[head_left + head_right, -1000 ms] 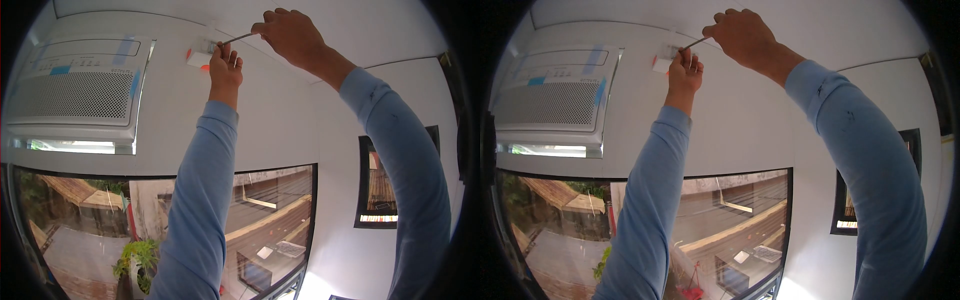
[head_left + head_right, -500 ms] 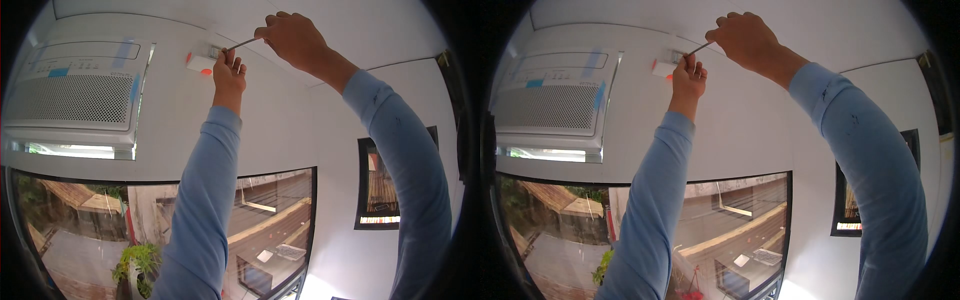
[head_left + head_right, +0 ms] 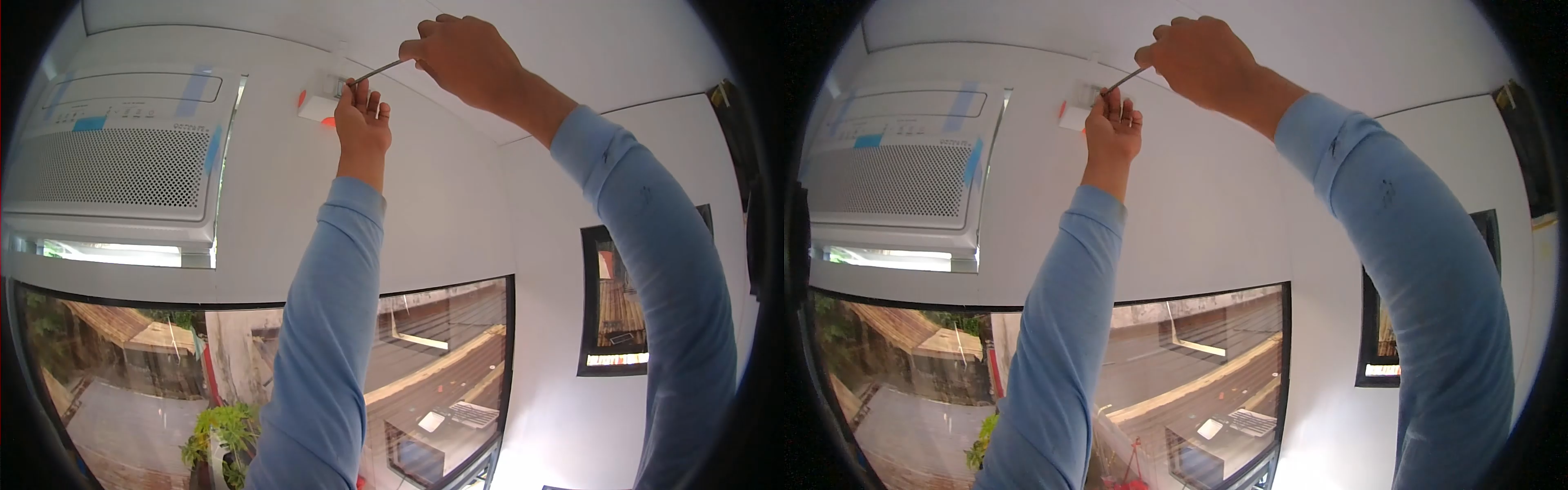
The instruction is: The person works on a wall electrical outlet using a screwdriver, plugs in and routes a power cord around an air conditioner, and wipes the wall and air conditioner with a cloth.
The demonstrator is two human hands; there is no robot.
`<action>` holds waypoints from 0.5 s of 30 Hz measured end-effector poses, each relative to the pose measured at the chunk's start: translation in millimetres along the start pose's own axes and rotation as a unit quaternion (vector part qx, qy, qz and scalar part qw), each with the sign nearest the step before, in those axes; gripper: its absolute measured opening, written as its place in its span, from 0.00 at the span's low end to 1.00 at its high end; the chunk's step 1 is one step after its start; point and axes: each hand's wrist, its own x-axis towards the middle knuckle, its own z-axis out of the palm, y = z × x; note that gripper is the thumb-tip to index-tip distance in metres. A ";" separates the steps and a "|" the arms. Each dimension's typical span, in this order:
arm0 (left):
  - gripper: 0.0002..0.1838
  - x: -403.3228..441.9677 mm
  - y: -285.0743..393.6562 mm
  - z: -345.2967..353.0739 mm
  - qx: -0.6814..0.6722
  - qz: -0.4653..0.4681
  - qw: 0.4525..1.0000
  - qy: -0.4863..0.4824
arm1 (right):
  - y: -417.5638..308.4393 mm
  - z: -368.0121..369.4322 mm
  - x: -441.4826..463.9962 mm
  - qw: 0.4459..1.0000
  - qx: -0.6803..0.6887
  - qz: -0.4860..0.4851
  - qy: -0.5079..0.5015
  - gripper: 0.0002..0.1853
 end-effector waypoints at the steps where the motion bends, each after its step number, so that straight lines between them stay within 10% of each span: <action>1: 0.11 -0.1 0.2 0.3 -0.003 0.000 1.000 0.000 | 1.4 -1.3 2.6 1.000 -0.001 -0.012 0.004 0.08; 12: 0.12 8.7 1.0 -0.5 -0.106 0.012 0.994 -0.012 | -1.7 -54.5 39.5 0.974 0.048 0.015 -0.223 0.08; 15: 0.12 7.7 1.7 2.8 -0.103 0.004 0.995 -0.002 | 0.4 -39.3 33.5 0.989 -0.002 -0.040 -0.143 0.07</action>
